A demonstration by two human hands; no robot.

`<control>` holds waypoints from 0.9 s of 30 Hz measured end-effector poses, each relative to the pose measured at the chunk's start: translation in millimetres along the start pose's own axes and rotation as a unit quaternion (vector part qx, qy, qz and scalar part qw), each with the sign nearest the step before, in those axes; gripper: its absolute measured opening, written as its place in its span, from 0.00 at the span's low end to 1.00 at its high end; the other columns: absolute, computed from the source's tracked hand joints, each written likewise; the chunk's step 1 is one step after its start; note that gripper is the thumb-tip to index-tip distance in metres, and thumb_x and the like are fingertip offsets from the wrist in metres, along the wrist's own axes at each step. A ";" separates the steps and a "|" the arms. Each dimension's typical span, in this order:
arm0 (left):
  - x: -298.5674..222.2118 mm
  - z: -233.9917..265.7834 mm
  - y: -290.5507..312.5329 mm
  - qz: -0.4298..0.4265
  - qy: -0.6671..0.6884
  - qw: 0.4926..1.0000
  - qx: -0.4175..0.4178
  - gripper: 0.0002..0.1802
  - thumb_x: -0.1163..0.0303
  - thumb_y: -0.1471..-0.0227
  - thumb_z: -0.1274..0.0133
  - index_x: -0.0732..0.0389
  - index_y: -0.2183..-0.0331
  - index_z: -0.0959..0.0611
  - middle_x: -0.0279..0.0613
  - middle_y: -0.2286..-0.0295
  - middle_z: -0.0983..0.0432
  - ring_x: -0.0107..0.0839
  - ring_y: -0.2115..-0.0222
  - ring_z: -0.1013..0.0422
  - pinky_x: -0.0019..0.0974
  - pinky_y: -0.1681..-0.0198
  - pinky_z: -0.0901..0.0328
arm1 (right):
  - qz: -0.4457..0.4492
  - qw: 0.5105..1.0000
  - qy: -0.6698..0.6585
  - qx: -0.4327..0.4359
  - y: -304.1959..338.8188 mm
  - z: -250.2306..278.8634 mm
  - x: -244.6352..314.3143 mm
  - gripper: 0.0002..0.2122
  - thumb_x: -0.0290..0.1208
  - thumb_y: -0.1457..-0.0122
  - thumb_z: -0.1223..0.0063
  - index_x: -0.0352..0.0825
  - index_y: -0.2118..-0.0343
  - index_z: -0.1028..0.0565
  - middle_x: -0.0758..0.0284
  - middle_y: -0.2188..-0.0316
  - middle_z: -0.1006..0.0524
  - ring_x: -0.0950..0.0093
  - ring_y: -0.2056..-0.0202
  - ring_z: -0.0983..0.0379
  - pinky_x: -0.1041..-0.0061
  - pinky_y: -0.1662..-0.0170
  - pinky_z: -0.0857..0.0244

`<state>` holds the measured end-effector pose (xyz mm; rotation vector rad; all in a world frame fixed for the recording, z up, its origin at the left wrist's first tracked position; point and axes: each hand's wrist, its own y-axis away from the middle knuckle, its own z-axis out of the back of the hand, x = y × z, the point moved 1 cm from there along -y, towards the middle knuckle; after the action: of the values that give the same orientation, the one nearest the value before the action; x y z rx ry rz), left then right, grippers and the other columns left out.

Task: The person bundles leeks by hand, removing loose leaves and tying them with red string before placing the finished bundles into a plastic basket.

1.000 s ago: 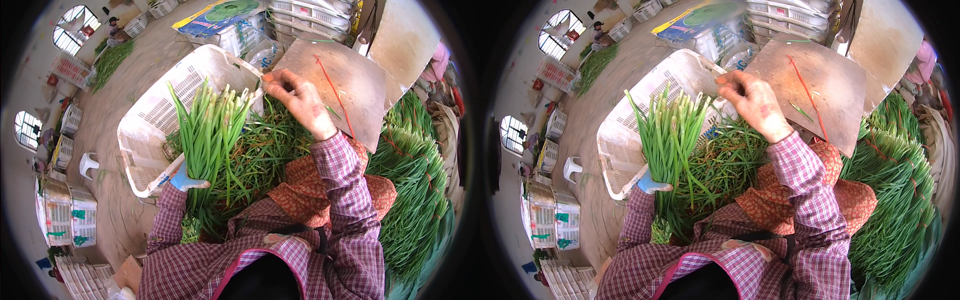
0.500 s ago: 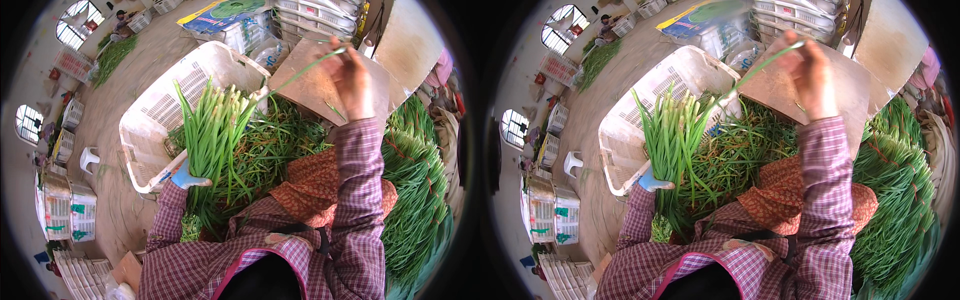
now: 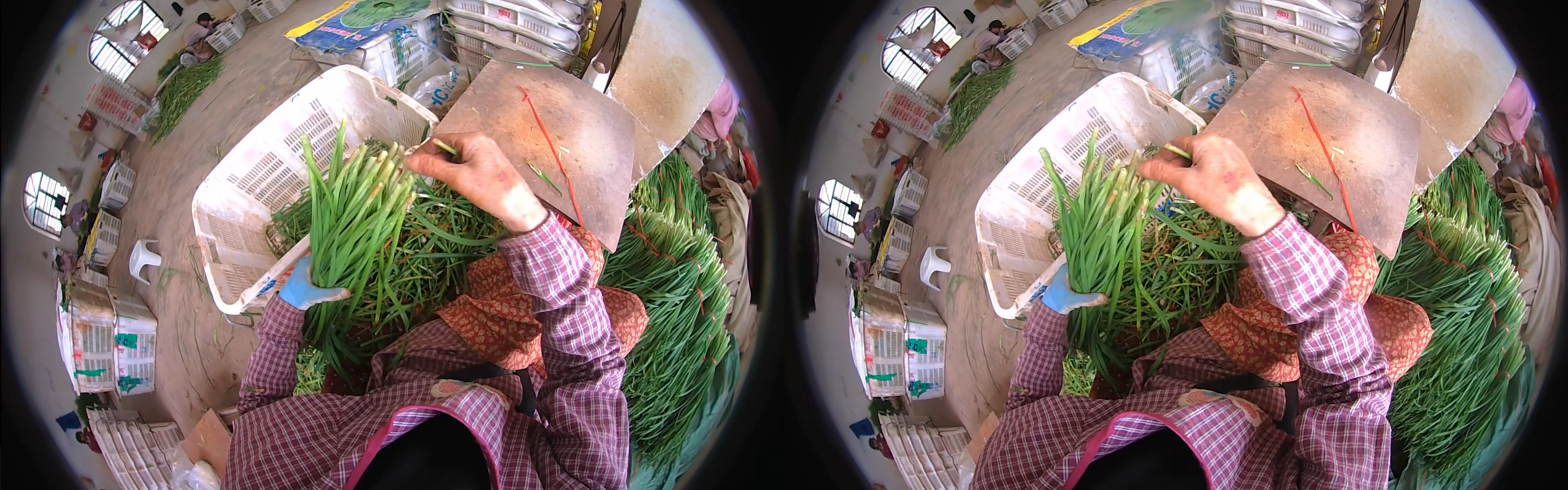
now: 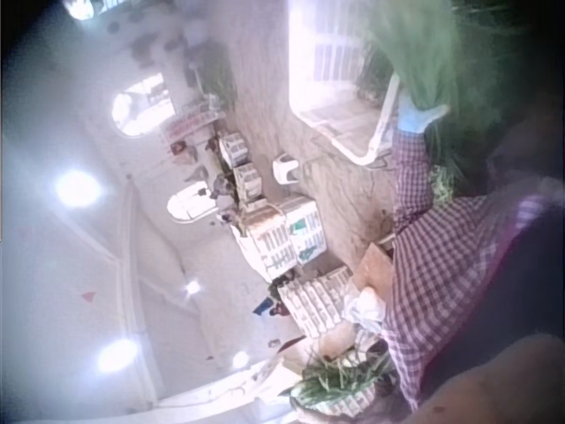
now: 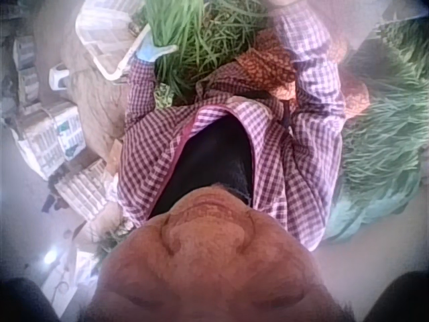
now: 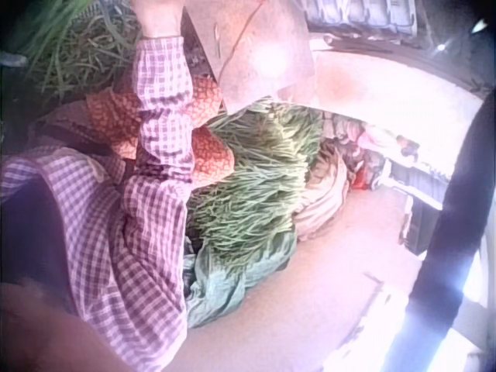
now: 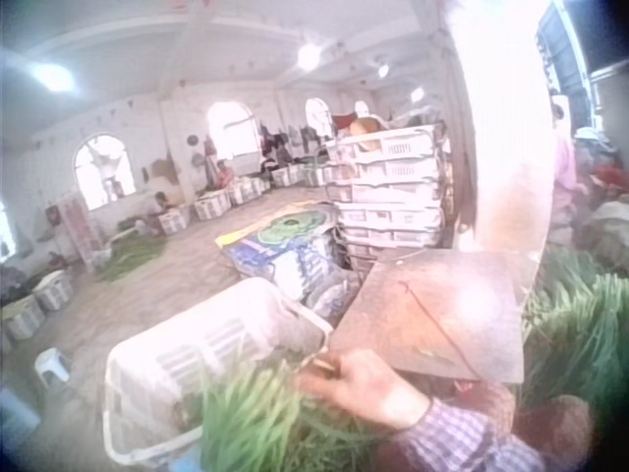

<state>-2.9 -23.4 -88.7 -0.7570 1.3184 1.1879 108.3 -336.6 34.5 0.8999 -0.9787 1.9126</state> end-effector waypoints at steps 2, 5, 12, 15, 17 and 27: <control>-3.1 -2.4 1.7 -0.007 -0.026 1.000 -0.003 0.44 0.69 0.69 0.29 0.67 0.49 0.32 0.46 0.57 0.28 0.33 0.59 0.29 0.38 0.52 0.35 | -0.025 1.000 -0.001 0.011 -0.2 -8.3 7.7 0.18 0.44 0.49 0.44 0.31 0.65 0.21 0.56 0.77 0.22 0.65 0.73 0.25 0.71 0.65 0.33; -9.3 -4.4 1.8 -0.011 -0.055 0.998 0.001 0.43 0.68 0.69 0.29 0.67 0.50 0.31 0.46 0.57 0.28 0.33 0.59 0.30 0.38 0.52 0.35 | -0.006 0.998 -0.034 -0.055 -2.5 -7.2 4.5 0.13 0.41 0.49 0.44 0.36 0.68 0.20 0.64 0.74 0.21 0.71 0.74 0.26 0.73 0.68 0.34; 13.2 6.1 9.4 -0.007 0.031 0.999 -0.035 0.43 0.69 0.70 0.29 0.66 0.50 0.31 0.44 0.57 0.27 0.32 0.60 0.30 0.36 0.54 0.34 | -0.036 0.911 -0.195 -0.361 15.4 133.7 -6.6 0.14 0.43 0.41 0.54 0.40 0.57 0.27 0.72 0.66 0.22 0.88 0.79 0.39 0.91 0.80 0.51; 18.6 9.7 4.1 -0.041 0.046 0.997 -0.054 0.43 0.69 0.71 0.28 0.65 0.51 0.30 0.42 0.61 0.26 0.30 0.62 0.29 0.35 0.58 0.33 | -0.013 0.878 -0.196 -0.437 44.2 192.4 -15.6 0.15 0.41 0.38 0.58 0.36 0.58 0.27 0.75 0.74 0.26 0.90 0.82 0.45 0.91 0.81 0.60; 16.6 11.8 3.0 -0.044 0.067 0.995 -0.062 0.41 0.71 0.72 0.28 0.63 0.52 0.29 0.39 0.66 0.25 0.28 0.66 0.28 0.33 0.62 0.32 | -0.016 0.907 -0.130 -0.401 64.1 215.5 -29.6 0.16 0.43 0.38 0.57 0.35 0.59 0.26 0.77 0.81 0.33 0.90 0.83 0.49 0.88 0.82 0.62; 13.9 13.9 5.3 -0.033 0.050 0.998 -0.029 0.42 0.70 0.70 0.29 0.65 0.51 0.30 0.40 0.62 0.26 0.29 0.64 0.29 0.34 0.58 0.33 | 0.163 0.973 0.113 -0.115 28.5 21.1 21.1 0.05 0.25 0.47 0.47 0.35 0.67 0.23 0.66 0.71 0.24 0.71 0.69 0.26 0.73 0.67 0.31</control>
<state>-5.5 -5.9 -98.8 -0.9046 1.3364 1.1523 79.3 -359.1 53.2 0.3945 -1.2345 2.0626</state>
